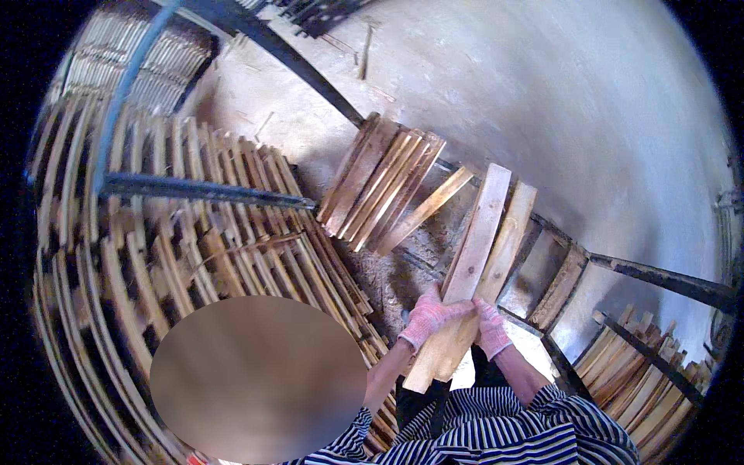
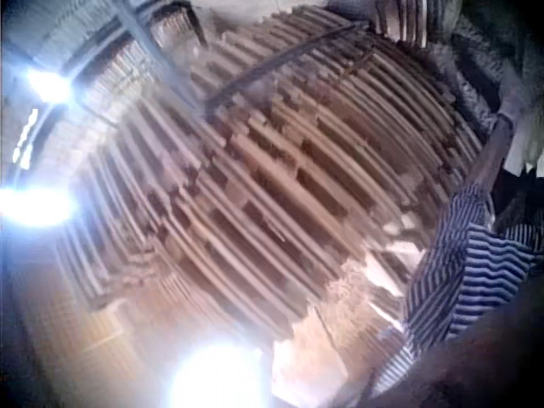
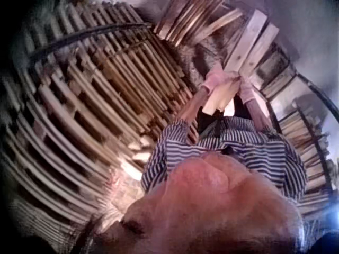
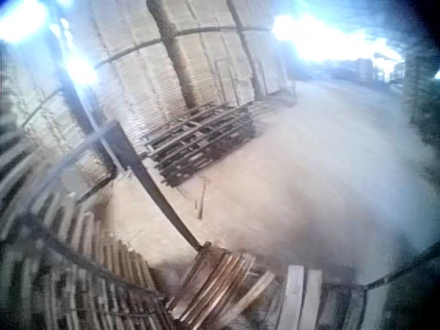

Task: The person repeatedly picks up bundles of wooden planks from a large pile and stacks them onto a metal rack. They handle the wood by hand, arranging the planks in layers to build up the stack.

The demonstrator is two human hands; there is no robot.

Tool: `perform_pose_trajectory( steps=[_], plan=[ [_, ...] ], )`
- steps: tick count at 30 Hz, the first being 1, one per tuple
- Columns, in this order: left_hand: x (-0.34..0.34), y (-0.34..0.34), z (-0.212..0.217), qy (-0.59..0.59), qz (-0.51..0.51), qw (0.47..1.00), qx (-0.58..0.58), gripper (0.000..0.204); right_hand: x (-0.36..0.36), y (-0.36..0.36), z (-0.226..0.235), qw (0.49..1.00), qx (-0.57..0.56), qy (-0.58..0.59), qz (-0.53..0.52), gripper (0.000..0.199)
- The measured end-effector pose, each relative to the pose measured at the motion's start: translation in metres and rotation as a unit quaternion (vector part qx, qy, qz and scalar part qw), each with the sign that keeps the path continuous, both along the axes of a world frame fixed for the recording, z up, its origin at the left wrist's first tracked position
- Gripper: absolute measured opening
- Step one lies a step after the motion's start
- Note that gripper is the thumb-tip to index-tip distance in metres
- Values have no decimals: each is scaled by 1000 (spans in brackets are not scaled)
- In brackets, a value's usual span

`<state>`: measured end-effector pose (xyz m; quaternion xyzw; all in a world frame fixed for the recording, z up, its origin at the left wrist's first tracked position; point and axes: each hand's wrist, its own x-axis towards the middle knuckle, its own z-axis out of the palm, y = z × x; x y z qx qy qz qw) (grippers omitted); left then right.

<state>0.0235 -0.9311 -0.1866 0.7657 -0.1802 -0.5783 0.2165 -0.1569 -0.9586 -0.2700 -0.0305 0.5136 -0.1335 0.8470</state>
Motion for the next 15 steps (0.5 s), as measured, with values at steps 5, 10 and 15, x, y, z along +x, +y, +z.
perform_pose_trajectory(
  steps=[5,10,15],
  plan=[
    [-41,50,58,-31,117,972,-204,97,-19,3,62,973,-213,-78,34,54],
    [-49,117,137,100,192,908,-360,98,-27,26,179,817,-544,-89,172,50],
    [-64,211,214,122,271,779,-552,110,-32,106,292,683,-666,40,295,88]
  ],
)
